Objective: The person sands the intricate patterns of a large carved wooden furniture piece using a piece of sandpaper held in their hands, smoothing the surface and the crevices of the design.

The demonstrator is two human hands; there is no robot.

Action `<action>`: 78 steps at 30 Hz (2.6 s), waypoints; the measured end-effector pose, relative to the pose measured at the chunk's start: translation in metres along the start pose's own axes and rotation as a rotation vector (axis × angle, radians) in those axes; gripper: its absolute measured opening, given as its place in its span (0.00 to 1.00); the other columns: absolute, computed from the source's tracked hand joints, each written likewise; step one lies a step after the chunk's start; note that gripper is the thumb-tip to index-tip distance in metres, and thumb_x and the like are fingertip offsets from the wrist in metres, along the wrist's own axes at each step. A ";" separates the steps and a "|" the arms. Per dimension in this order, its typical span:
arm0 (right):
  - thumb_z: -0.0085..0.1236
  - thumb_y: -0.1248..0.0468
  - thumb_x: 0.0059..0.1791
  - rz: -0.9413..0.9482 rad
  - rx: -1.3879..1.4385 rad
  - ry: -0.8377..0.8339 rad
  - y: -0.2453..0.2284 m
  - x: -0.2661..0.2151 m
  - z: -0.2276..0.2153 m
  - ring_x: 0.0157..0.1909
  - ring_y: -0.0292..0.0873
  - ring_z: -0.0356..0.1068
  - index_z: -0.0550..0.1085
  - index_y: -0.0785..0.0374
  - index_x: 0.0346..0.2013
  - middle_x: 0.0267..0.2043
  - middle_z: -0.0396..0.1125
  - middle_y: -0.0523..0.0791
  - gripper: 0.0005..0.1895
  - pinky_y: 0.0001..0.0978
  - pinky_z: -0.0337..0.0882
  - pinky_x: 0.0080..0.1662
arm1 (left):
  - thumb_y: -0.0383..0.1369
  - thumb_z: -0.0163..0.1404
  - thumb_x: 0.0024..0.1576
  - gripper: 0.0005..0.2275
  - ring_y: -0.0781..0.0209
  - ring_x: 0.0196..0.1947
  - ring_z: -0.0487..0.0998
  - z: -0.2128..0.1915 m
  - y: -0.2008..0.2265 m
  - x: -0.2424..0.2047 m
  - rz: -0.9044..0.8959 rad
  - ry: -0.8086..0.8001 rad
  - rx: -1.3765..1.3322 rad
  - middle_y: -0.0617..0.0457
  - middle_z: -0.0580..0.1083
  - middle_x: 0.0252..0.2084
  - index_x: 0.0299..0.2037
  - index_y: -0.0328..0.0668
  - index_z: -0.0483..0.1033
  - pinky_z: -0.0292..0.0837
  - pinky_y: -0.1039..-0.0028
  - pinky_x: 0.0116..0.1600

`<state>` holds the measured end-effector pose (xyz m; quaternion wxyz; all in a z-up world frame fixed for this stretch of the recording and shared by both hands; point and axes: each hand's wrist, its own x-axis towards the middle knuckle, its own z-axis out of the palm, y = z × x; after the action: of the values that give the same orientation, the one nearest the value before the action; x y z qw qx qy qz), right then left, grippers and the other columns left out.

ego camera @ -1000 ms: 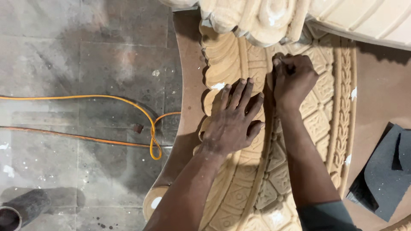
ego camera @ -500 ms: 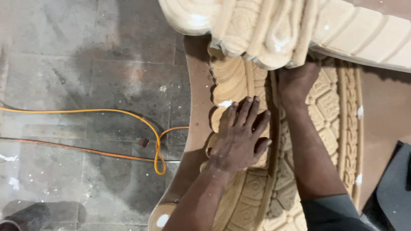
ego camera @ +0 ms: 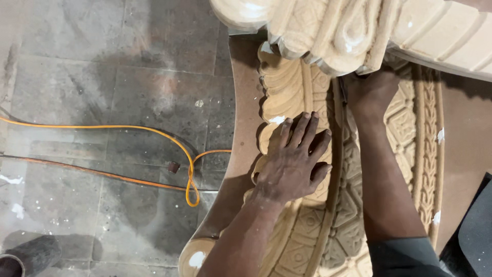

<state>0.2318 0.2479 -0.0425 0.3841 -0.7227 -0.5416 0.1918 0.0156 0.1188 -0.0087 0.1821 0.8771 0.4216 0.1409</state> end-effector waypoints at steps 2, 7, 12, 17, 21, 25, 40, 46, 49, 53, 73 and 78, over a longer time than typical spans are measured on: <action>0.60 0.67 0.53 -0.129 0.528 0.011 0.007 0.017 0.020 0.59 0.40 0.73 0.71 0.76 0.59 0.60 0.71 0.50 0.21 0.38 0.80 0.63 | 0.52 0.39 0.61 0.30 0.42 0.78 0.44 -0.002 0.001 0.001 -0.002 -0.011 -0.002 0.37 0.49 0.77 0.71 0.47 0.60 0.38 0.44 0.77; 0.61 0.64 0.54 0.153 0.513 0.214 0.005 0.022 0.048 0.58 0.40 0.73 0.70 0.69 0.59 0.57 0.73 0.45 0.21 0.34 0.74 0.57 | 0.51 0.40 0.62 0.30 0.41 0.79 0.46 -0.003 0.000 -0.005 -0.002 -0.007 0.022 0.37 0.50 0.77 0.71 0.46 0.61 0.39 0.44 0.78; 0.68 0.66 0.56 -0.385 0.149 0.174 0.020 0.024 0.018 0.61 0.43 0.69 0.68 0.72 0.61 0.60 0.70 0.49 0.24 0.37 0.71 0.62 | 0.52 0.42 0.58 0.30 0.37 0.75 0.48 0.001 -0.001 0.004 0.017 0.067 -0.072 0.35 0.52 0.75 0.68 0.45 0.64 0.40 0.42 0.75; 0.69 0.65 0.55 -0.370 0.163 0.233 0.051 0.041 0.046 0.60 0.45 0.71 0.69 0.72 0.60 0.59 0.71 0.51 0.24 0.39 0.72 0.60 | 0.51 0.41 0.61 0.29 0.40 0.77 0.47 -0.002 0.001 0.001 0.012 0.014 -0.018 0.36 0.51 0.76 0.70 0.45 0.63 0.40 0.44 0.77; 0.64 0.66 0.56 -0.351 0.272 0.156 0.052 0.036 0.041 0.56 0.48 0.72 0.71 0.68 0.57 0.55 0.72 0.52 0.17 0.39 0.73 0.54 | 0.51 0.41 0.61 0.29 0.40 0.79 0.47 0.001 0.001 -0.002 -0.017 0.030 -0.023 0.38 0.51 0.77 0.70 0.47 0.63 0.40 0.45 0.77; 0.69 0.67 0.53 -0.385 -0.340 0.070 0.011 -0.013 -0.011 0.35 0.53 0.75 0.79 0.68 0.40 0.33 0.74 0.54 0.07 0.42 0.73 0.41 | 0.51 0.42 0.60 0.29 0.40 0.77 0.46 0.001 0.001 0.002 0.012 0.023 -0.019 0.36 0.50 0.76 0.69 0.46 0.62 0.38 0.44 0.77; 0.44 0.88 0.38 -0.471 -0.284 -0.064 -0.029 -0.041 -0.076 0.62 0.51 0.71 0.80 0.64 0.47 0.61 0.71 0.53 0.30 0.32 0.76 0.43 | 0.52 0.40 0.61 0.30 0.42 0.78 0.44 0.003 -0.002 0.000 0.017 -0.001 -0.005 0.36 0.48 0.77 0.71 0.47 0.60 0.35 0.45 0.77; 0.57 0.77 0.50 -0.772 -0.473 -0.285 -0.010 -0.030 -0.095 0.68 0.51 0.69 0.80 0.60 0.53 0.59 0.75 0.47 0.18 0.43 0.66 0.66 | 0.52 0.41 0.61 0.30 0.41 0.77 0.44 0.004 -0.001 0.001 -0.002 -0.020 -0.043 0.36 0.49 0.76 0.71 0.46 0.59 0.35 0.44 0.77; 0.64 0.70 0.51 -0.838 -0.462 -0.161 0.008 -0.017 -0.082 0.63 0.48 0.71 0.81 0.61 0.48 0.51 0.77 0.47 0.11 0.43 0.73 0.66 | 0.51 0.41 0.61 0.30 0.41 0.77 0.45 0.001 0.001 0.001 0.007 0.020 -0.010 0.37 0.50 0.77 0.71 0.47 0.60 0.37 0.44 0.76; 0.63 0.73 0.54 -0.579 -0.502 0.002 0.050 0.019 -0.035 0.47 0.51 0.75 0.81 0.66 0.44 0.44 0.76 0.53 0.05 0.45 0.75 0.51 | 0.51 0.43 0.60 0.30 0.43 0.77 0.47 -0.004 0.002 -0.001 -0.009 0.025 0.001 0.38 0.51 0.77 0.71 0.47 0.61 0.39 0.45 0.77; 0.46 0.60 0.62 -0.195 0.309 -0.153 0.063 0.038 0.013 0.58 0.54 0.70 0.74 0.63 0.57 0.59 0.73 0.52 0.13 0.45 0.70 0.57 | 0.51 0.44 0.59 0.30 0.42 0.77 0.49 -0.005 0.002 0.001 -0.006 0.017 -0.011 0.38 0.52 0.76 0.70 0.46 0.62 0.39 0.46 0.77; 0.59 0.68 0.47 -0.592 -0.713 -0.021 0.004 0.020 -0.071 0.43 0.62 0.71 0.79 0.69 0.47 0.43 0.73 0.56 0.14 0.49 0.70 0.43 | 0.51 0.45 0.59 0.30 0.43 0.77 0.50 -0.007 0.003 -0.002 -0.004 0.045 0.049 0.38 0.54 0.77 0.70 0.45 0.63 0.43 0.45 0.77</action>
<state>0.2908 0.2412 0.0020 0.1443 -0.6219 -0.7607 -0.1169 0.0135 0.1163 -0.0007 0.1512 0.8772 0.4305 0.1497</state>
